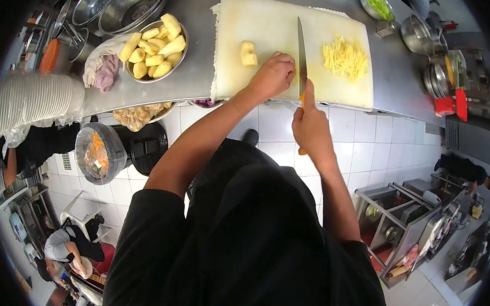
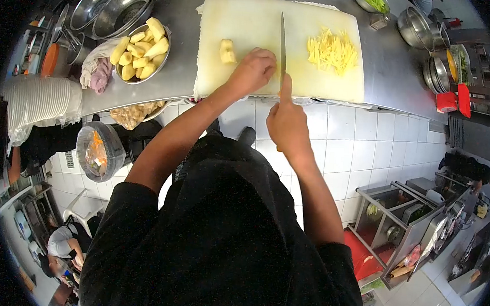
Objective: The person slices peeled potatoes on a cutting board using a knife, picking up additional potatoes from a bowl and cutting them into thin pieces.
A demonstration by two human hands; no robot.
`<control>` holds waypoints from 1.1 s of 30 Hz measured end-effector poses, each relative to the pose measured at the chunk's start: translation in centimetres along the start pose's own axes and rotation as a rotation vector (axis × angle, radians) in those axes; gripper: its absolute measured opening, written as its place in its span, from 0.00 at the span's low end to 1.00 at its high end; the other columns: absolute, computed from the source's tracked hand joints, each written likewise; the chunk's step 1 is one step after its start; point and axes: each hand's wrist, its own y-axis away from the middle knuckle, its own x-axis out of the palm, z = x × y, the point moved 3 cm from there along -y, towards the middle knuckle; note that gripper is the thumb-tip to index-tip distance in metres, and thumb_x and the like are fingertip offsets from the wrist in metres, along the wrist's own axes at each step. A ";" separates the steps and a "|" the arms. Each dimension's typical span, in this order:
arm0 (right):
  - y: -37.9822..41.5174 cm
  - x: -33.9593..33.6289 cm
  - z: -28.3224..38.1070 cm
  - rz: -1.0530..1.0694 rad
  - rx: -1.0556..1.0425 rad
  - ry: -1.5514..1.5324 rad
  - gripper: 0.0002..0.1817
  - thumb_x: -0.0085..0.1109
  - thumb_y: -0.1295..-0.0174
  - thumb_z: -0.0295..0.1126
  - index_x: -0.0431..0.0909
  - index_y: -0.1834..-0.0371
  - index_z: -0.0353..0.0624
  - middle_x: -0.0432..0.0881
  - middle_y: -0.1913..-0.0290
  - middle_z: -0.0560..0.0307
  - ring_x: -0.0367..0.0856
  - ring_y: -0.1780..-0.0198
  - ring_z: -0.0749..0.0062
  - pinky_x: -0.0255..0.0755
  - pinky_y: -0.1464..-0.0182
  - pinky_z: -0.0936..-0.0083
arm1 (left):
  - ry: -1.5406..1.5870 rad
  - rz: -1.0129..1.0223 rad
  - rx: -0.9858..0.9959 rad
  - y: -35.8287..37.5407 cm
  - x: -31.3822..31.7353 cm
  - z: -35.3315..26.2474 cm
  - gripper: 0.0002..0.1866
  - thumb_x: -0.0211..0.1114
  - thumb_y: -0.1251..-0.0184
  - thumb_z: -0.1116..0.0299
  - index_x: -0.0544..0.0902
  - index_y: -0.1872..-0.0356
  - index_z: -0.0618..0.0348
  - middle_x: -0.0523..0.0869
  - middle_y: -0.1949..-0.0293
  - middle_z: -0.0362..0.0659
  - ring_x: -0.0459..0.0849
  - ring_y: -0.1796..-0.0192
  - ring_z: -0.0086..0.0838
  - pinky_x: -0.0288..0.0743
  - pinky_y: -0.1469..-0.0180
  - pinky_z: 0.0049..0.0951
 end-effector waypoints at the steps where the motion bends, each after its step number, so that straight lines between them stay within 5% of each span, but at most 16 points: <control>1: -0.1 0.8 -0.3 -0.007 0.004 0.004 0.38 0.49 0.36 0.25 0.48 0.21 0.37 0.81 0.70 0.28 0.81 0.67 0.32 0.75 0.60 0.47 | -0.001 0.005 0.005 0.0 0.0 0.0 0.03 0.64 0.47 0.81 0.84 0.74 0.64 0.85 0.63 0.47 0.79 0.55 0.43 0.77 0.49 0.36; 7: -5.0 0.5 -1.2 0.001 0.009 -0.059 0.36 0.48 0.33 0.29 0.49 0.21 0.39 0.82 0.67 0.27 0.82 0.60 0.31 0.74 0.53 0.47 | -0.030 0.066 -0.005 0.0 0.1 0.1 0.03 0.63 0.49 0.82 0.84 0.75 0.65 0.85 0.62 0.47 0.80 0.54 0.43 0.77 0.48 0.36; 10: -3.3 -0.5 -0.9 0.033 0.002 -0.069 0.39 0.50 0.37 0.25 0.47 0.22 0.37 0.82 0.71 0.30 0.82 0.66 0.33 0.76 0.61 0.47 | -0.018 0.041 -0.003 0.0 0.0 0.1 0.04 0.63 0.49 0.83 0.84 0.74 0.65 0.85 0.62 0.47 0.80 0.54 0.43 0.77 0.48 0.36; 13: 0.4 0.0 -0.1 0.077 0.086 -0.040 0.39 0.50 0.37 0.24 0.47 0.22 0.38 0.81 0.72 0.29 0.82 0.67 0.33 0.76 0.61 0.46 | -0.004 -0.007 0.026 0.3 0.4 0.2 0.03 0.62 0.49 0.83 0.83 0.75 0.66 0.85 0.63 0.47 0.80 0.54 0.43 0.77 0.49 0.36; 17: -1.6 2.1 -1.4 -0.095 -0.065 -0.027 0.37 0.48 0.36 0.24 0.49 0.22 0.37 0.81 0.70 0.29 0.81 0.67 0.32 0.74 0.60 0.46 | 0.013 -0.051 0.013 0.2 0.5 0.2 0.02 0.63 0.49 0.82 0.83 0.76 0.66 0.86 0.63 0.47 0.80 0.55 0.43 0.76 0.49 0.36; 27: 0.0 0.5 -0.2 -0.005 -0.007 -0.045 0.37 0.47 0.35 0.25 0.48 0.22 0.38 0.82 0.70 0.28 0.82 0.66 0.31 0.74 0.57 0.47 | -0.024 -0.039 0.010 0.1 0.1 0.2 0.02 0.64 0.49 0.82 0.83 0.76 0.65 0.84 0.65 0.46 0.79 0.56 0.42 0.76 0.50 0.35; 33: -5.2 1.1 -1.8 -0.023 -0.025 -0.043 0.37 0.47 0.36 0.26 0.48 0.22 0.39 0.82 0.68 0.27 0.82 0.66 0.32 0.75 0.59 0.48 | -0.009 -0.039 0.012 0.3 0.3 0.2 0.02 0.64 0.50 0.82 0.83 0.76 0.64 0.84 0.65 0.46 0.79 0.56 0.42 0.76 0.51 0.35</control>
